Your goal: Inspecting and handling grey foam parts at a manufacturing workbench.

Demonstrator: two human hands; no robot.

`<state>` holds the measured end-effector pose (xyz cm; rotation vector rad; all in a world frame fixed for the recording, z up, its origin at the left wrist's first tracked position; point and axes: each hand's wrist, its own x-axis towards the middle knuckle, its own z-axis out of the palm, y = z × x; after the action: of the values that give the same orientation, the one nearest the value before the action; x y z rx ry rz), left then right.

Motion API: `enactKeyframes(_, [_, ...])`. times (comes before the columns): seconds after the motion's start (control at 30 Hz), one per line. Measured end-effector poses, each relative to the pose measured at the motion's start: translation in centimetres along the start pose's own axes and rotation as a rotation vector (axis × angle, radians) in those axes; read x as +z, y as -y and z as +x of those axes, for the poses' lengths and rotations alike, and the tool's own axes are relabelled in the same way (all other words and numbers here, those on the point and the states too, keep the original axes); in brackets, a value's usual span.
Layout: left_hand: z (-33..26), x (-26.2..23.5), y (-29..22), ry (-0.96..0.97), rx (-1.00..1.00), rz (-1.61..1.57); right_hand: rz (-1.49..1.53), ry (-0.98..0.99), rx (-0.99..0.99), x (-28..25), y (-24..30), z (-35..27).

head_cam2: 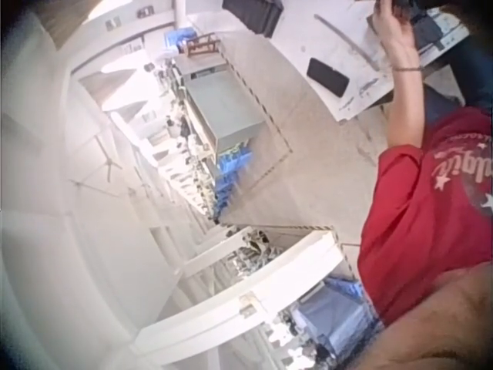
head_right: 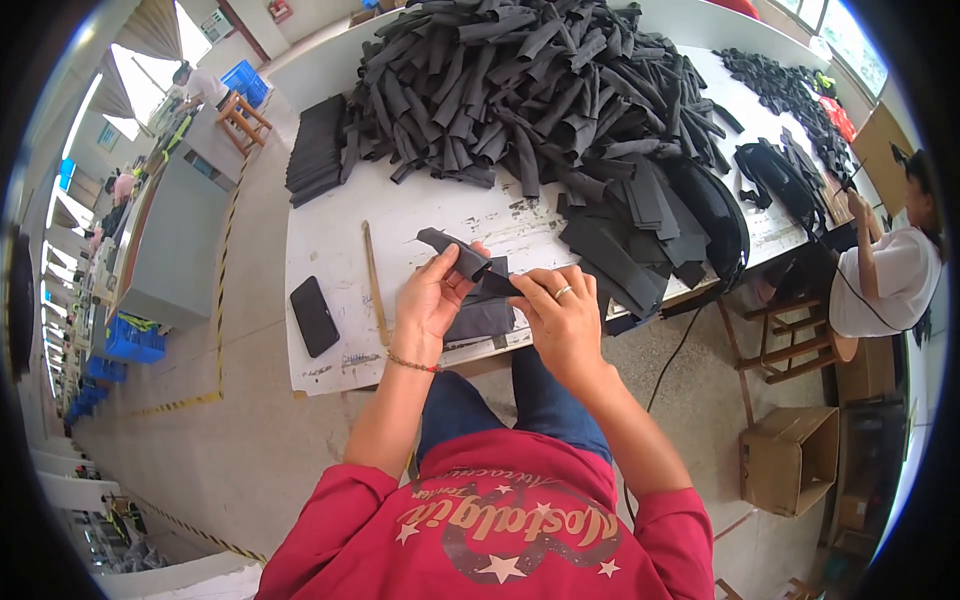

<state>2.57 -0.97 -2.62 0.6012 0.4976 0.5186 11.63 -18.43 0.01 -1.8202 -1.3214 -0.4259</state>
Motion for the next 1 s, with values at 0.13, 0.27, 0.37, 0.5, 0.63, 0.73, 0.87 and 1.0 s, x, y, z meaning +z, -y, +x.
enactKeyframes(0.13, [-0.4,0.2,0.4,-0.001,-0.018,0.04,-0.126,-0.037,-0.054,0.1,-0.3,0.3])
enactKeyframes(0.27, [-0.8,0.2,0.5,-0.003,-0.01,0.051,-0.187,-0.05,-0.097,0.2,-0.2,0.7])
enactKeyframes(0.37, [-0.6,0.0,0.7,0.012,-0.024,0.017,-0.217,-0.059,-0.134,0.0,-0.1,0.9])
enactKeyframes(0.5, [-0.3,0.2,0.4,-0.024,-0.039,-0.021,-0.142,-0.045,-0.079,-0.4,0.0,0.7])
enactKeyframes(0.63, [-0.5,0.2,0.2,-0.011,-0.04,0.02,-0.138,-0.012,-0.083,-0.5,0.3,1.1])
enactKeyframes(0.73, [-0.8,0.6,0.4,0.011,-0.053,0.037,-0.168,-0.016,-0.103,-0.7,-0.1,1.2])
enactKeyframes(0.87, [-1.6,0.8,0.4,0.018,-0.04,0.029,-0.24,-0.017,-0.161,-0.7,-0.2,1.5])
enactKeyframes(1.0, [-2.3,1.4,0.6,0.066,0.107,0.151,-0.292,0.016,-0.194,0.2,0.2,1.2])
